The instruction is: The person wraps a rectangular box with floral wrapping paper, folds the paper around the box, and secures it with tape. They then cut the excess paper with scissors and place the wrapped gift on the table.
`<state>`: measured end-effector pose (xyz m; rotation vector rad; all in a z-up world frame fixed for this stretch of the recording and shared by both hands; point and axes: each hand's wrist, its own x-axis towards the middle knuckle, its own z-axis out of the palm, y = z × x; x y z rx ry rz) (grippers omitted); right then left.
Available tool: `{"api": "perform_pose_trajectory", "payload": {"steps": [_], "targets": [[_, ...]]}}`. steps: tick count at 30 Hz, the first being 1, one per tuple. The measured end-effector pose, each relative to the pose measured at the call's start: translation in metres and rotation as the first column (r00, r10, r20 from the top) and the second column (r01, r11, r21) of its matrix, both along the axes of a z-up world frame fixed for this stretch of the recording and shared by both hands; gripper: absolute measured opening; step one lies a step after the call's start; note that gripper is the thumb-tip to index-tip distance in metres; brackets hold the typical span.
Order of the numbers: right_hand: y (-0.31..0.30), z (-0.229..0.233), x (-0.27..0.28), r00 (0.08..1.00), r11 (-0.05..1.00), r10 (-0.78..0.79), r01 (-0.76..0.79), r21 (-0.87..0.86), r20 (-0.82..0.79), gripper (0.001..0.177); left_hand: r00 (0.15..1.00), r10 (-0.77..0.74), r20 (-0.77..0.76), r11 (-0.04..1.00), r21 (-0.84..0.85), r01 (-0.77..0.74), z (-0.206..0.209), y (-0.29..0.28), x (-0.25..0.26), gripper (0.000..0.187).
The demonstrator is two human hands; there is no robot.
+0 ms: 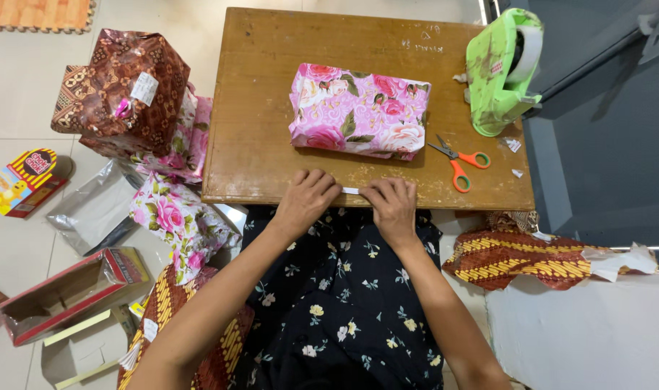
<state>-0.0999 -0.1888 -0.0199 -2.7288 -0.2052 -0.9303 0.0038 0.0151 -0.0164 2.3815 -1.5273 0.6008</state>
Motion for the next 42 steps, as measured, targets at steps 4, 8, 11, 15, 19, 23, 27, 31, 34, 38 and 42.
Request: {"api": "perform_pose_trajectory", "payload": {"steps": [4,8,11,15,19,23,27,31,34,38,42], "targets": [[-0.001,-0.003,-0.001,0.999,0.998,-0.021,0.023,0.056,-0.031,0.023,0.998,0.060,-0.029,0.998,-0.008,-0.060,0.002,0.004,-0.002,0.021],[-0.003,-0.004,0.000,0.996,0.983,-0.037,0.050,0.176,-0.078,0.014,0.989,0.125,-0.082,0.988,-0.078,-0.131,0.003,0.001,-0.004,0.022],[-0.007,-0.004,0.003,0.988,0.966,-0.042,0.079,0.244,-0.151,0.007,0.960,0.190,-0.204,0.978,-0.048,-0.203,0.003,-0.001,-0.001,0.020],[-0.017,-0.005,0.009,0.954,0.936,-0.033,0.134,0.326,-0.298,0.011,0.907,0.221,-0.357,0.968,-0.030,-0.248,0.005,-0.003,0.006,0.011],[-0.023,-0.005,0.011,0.916,0.913,-0.002,0.165,0.373,-0.401,0.014,0.897,0.213,-0.388,0.974,0.015,-0.225,0.008,-0.005,0.017,0.012],[-0.026,-0.001,0.014,0.884,0.929,-0.003,0.175,0.327,-0.467,0.018,0.942,0.158,-0.297,0.986,0.089,-0.138,0.014,-0.004,0.024,0.017],[-0.024,0.008,0.029,0.788,0.927,-0.074,0.280,0.249,-0.611,0.022,0.914,0.246,-0.324,0.958,0.222,-0.179,0.023,-0.015,0.027,0.025],[-0.021,0.016,0.039,0.682,0.910,-0.144,0.377,0.175,-0.717,0.024,0.850,0.435,-0.297,0.867,0.393,-0.307,0.024,-0.033,0.041,0.036],[-0.016,0.019,0.029,0.761,0.893,-0.124,0.365,0.263,-0.637,0.025,0.828,0.274,-0.490,0.961,0.162,-0.223,0.013,-0.024,0.040,0.026],[-0.012,0.018,0.004,0.933,0.939,-0.020,0.141,0.314,-0.360,0.014,0.915,-0.064,-0.398,0.998,-0.045,0.050,-0.006,-0.004,0.021,0.022],[-0.015,0.015,-0.013,0.973,0.966,0.117,-0.065,0.250,-0.198,0.024,0.944,-0.062,-0.323,0.998,-0.032,0.054,-0.008,0.008,0.003,0.026]]}}
